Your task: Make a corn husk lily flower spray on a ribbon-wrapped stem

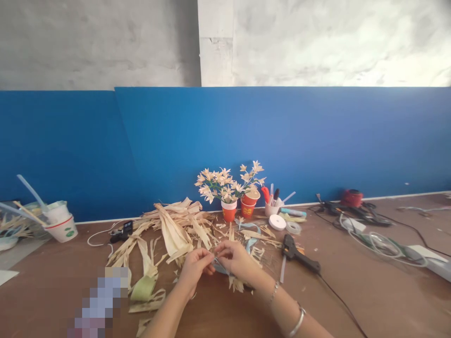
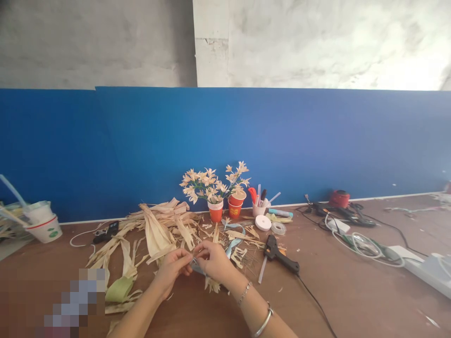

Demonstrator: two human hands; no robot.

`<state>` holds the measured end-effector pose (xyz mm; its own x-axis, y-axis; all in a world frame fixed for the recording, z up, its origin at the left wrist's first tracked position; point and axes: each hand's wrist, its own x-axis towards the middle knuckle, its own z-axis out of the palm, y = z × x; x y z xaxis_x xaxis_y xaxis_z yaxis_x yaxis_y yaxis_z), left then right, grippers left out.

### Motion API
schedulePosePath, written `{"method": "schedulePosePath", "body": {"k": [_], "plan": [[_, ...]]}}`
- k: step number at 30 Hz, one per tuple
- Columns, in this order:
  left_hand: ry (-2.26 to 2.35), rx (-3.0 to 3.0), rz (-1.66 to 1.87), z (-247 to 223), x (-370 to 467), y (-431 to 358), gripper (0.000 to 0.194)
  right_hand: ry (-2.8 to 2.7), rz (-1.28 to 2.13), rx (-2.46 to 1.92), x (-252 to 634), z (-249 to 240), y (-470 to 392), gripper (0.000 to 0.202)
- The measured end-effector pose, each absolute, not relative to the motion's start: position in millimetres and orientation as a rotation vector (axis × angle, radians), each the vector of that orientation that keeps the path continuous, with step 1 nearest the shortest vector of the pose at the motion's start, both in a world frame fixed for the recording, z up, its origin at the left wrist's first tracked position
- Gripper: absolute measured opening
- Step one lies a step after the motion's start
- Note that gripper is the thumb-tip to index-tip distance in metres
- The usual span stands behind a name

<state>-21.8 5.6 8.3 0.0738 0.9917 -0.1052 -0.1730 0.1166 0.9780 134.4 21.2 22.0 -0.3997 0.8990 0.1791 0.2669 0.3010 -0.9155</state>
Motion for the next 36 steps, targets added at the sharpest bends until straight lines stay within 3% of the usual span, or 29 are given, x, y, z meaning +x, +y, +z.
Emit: {"method": "schedulePosePath", "body": {"k": [8,14,18,25,31,36], "plan": [[1.095,0.993,1.223,4.4,-22.5,7.4,0.030,-2.193,0.214,-1.274,124.6,25.7,7.4,0.010],[1.130,1.135,1.213,5.5,-25.8,10.1,0.031,-2.205,0.041,-1.231,122.4,19.1,8.3,0.014],[1.168,1.149,1.190,12.4,-29.1,10.2,0.030,-2.123,0.215,-1.156,125.1,20.1,10.7,0.015],[1.046,1.076,1.156,19.0,-31.1,5.3,0.029,-1.796,1.063,-1.085,128.8,25.7,15.4,0.010],[1.017,1.149,1.143,22.4,-32.2,2.6,0.028,-1.641,1.331,-1.044,130.3,30.0,15.3,0.007],[0.984,1.254,1.098,29.3,-36.9,3.4,0.027,-1.438,1.687,-0.832,134.6,29.1,16.9,0.024]]}}
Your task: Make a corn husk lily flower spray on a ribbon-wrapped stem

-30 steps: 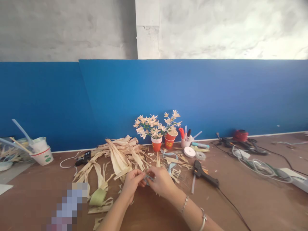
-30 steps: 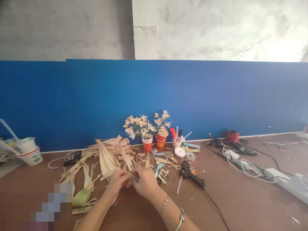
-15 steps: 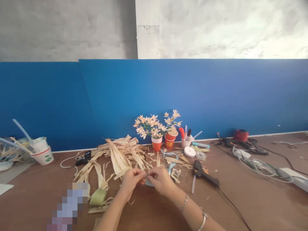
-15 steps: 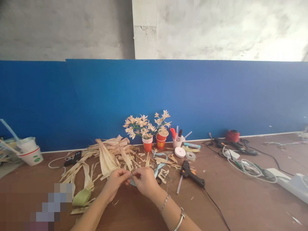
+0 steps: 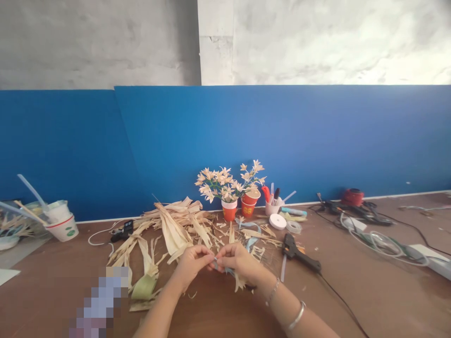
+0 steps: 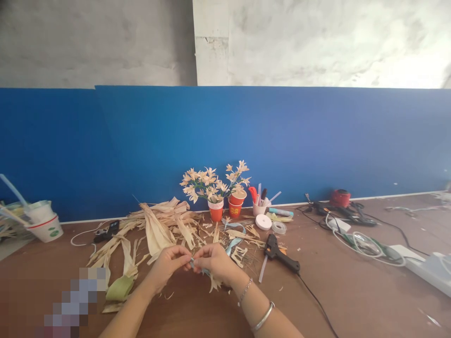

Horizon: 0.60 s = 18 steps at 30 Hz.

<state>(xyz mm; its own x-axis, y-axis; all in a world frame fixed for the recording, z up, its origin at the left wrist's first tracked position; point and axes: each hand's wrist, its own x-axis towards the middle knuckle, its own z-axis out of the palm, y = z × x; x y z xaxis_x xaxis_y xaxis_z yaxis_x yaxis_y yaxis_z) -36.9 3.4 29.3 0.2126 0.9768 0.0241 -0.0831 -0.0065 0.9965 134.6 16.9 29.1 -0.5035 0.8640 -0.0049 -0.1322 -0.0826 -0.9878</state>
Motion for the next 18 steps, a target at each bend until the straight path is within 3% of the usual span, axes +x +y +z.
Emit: {"method": "schedulePosePath", "body": {"k": [13,16,18], "plan": [[0.961,1.374,1.063,36.6,-38.5,-1.1,0.022,-1.409,1.975,-0.800,143.4,25.3,21.9,0.020],[1.027,1.394,1.082,34.4,-36.3,-0.2,0.022,-1.486,1.823,-0.883,140.8,26.4,20.4,0.018],[1.074,1.381,1.103,31.9,-35.2,1.6,0.022,-1.627,1.539,-0.976,136.7,26.7,18.0,0.017]]}}
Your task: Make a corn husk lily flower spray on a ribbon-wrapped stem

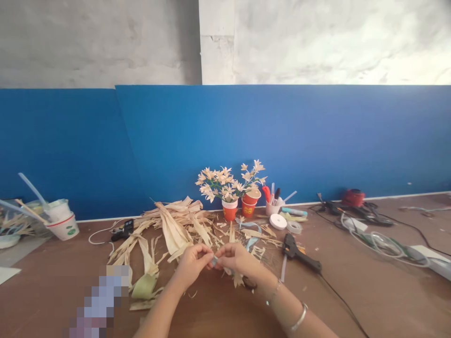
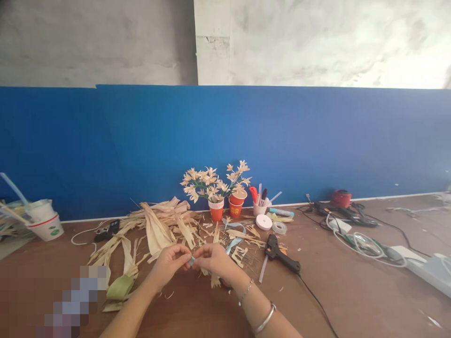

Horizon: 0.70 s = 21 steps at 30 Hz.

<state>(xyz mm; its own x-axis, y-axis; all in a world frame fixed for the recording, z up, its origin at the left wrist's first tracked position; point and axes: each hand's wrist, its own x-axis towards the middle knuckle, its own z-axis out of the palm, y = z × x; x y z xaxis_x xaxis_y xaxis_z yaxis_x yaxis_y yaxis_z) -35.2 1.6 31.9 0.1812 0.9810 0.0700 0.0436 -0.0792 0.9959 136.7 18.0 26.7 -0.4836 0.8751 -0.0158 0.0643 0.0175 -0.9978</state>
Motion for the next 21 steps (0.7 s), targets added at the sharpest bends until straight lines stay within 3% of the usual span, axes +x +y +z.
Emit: {"method": "schedulePosePath", "body": {"k": [4,10,14,21], "plan": [[1.114,1.363,1.134,29.9,-35.1,4.1,0.022,-1.896,0.927,-1.050,128.3,25.8,12.6,0.016],[1.123,1.349,1.142,33.9,-36.2,3.0,0.022,-2.019,0.678,-1.119,127.7,28.7,9.4,0.015],[1.122,1.341,1.131,33.0,-36.2,3.7,0.021,-2.007,0.681,-1.130,127.6,27.8,11.2,0.015],[1.110,1.352,1.118,32.5,-37.0,5.2,0.022,-1.784,1.067,-1.152,126.1,16.2,17.7,0.012]]}}
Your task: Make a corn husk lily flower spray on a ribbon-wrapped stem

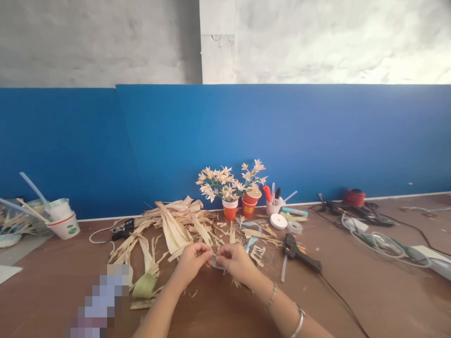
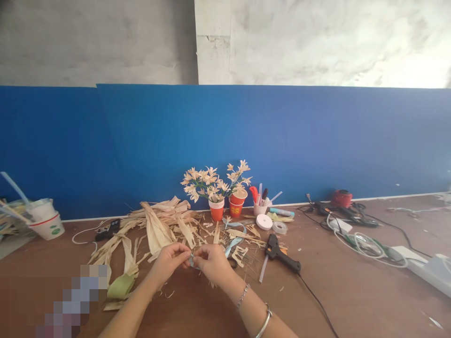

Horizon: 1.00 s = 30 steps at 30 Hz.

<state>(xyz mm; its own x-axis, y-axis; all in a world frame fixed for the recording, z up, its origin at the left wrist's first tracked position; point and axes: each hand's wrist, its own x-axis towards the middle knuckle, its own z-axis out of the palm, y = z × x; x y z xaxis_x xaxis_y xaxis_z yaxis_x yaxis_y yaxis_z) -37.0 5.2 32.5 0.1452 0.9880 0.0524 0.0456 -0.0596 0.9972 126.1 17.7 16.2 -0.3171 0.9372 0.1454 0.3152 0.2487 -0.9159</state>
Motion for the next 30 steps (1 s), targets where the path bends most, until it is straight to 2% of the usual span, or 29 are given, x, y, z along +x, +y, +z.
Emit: {"method": "schedulePosePath", "body": {"k": [9,16,20,23,27,30], "plan": [[1.103,1.383,1.095,34.2,-45.0,7.1,0.024,-1.617,1.454,-1.028,129.9,22.3,19.1,0.017],[1.070,1.436,1.074,34.1,-43.9,3.3,0.019,-1.445,1.905,-0.978,142.6,25.2,22.3,0.019],[1.034,1.469,1.036,32.7,-40.9,0.8,0.020,-1.487,1.951,-0.978,144.2,28.0,21.2,0.019],[1.074,1.431,1.065,31.1,-38.3,1.4,0.023,-1.679,1.623,-1.068,139.0,33.1,15.5,0.019],[1.113,1.367,1.088,27.6,-35.2,4.0,0.026,-2.012,0.767,-1.216,129.1,36.9,6.0,0.013],[1.119,1.318,1.097,24.8,-33.2,5.9,0.028,-2.178,0.306,-1.211,126.1,35.3,3.0,0.012]]}}
